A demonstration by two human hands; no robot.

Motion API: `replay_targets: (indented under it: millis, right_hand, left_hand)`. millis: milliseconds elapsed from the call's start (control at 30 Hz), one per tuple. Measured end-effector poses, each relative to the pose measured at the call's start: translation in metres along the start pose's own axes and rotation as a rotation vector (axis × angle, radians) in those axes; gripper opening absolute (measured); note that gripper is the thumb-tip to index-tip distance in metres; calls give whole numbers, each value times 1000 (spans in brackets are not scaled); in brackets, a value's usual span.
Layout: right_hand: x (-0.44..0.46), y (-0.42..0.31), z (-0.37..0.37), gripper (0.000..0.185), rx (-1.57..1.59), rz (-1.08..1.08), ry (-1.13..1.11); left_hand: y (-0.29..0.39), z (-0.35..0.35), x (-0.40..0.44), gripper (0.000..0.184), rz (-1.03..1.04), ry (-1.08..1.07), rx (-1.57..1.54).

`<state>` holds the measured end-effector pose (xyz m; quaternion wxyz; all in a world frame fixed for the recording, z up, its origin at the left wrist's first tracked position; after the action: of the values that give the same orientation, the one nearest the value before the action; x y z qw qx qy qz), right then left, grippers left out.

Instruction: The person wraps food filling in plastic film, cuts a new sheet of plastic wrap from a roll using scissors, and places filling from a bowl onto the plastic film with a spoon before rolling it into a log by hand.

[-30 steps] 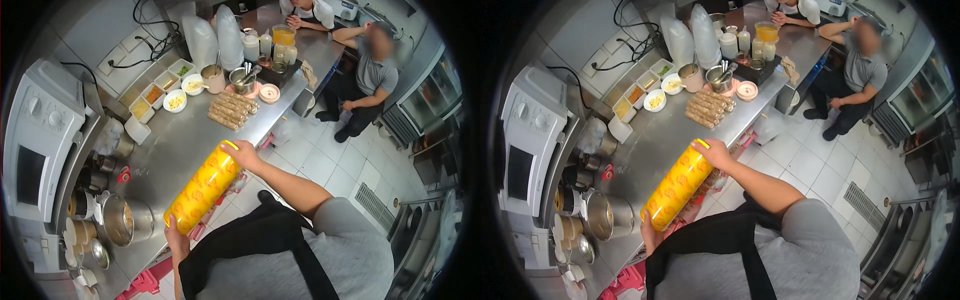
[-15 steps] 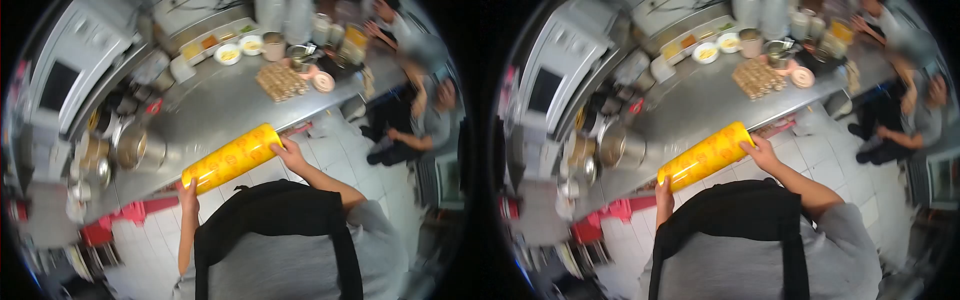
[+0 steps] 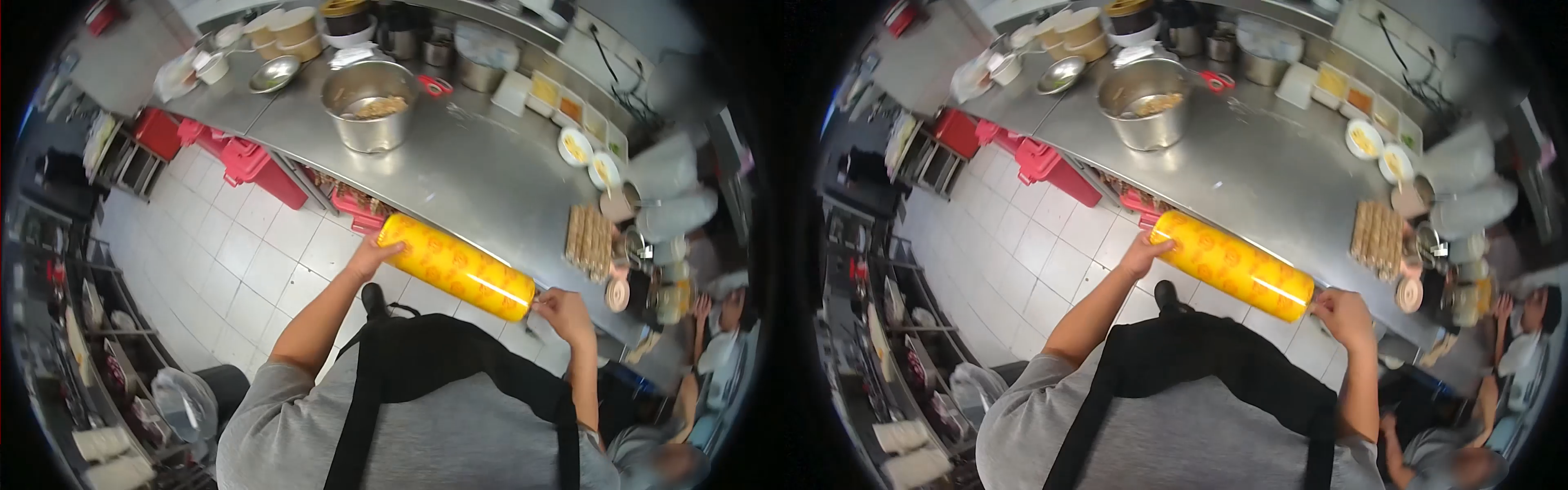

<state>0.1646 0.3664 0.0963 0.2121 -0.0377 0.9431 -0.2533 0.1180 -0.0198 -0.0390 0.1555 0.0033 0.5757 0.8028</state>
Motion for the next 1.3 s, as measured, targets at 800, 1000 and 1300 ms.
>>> replay_targets:
  millis: [800, 1000, 1300]
  right_hand:
    - [480, -240, -25, 31, -349, 56, 246]
    - [431, -179, -30, 13, 378, -106, 13]
    - [86, 2, -71, 33, 270, -207, -362]
  left_hand:
    - [-8, -2, 11, 33, -291, -116, 33]
    - [-5, -2, -7, 27, -207, -22, 144]
    - [-4, -8, -5, 26, -74, 7, 71]
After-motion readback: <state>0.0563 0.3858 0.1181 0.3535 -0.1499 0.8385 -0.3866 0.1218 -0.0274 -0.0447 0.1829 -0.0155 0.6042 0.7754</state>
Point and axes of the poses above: each hand's wrist, its own x-axis towards the middle knuckle, its own z-axis out of the palm, y = z × x, the point moved 7 cm from there along x, towards the middle knuckle, and after that the axes turned 4 degrees about -y, right-handed, at the moved point
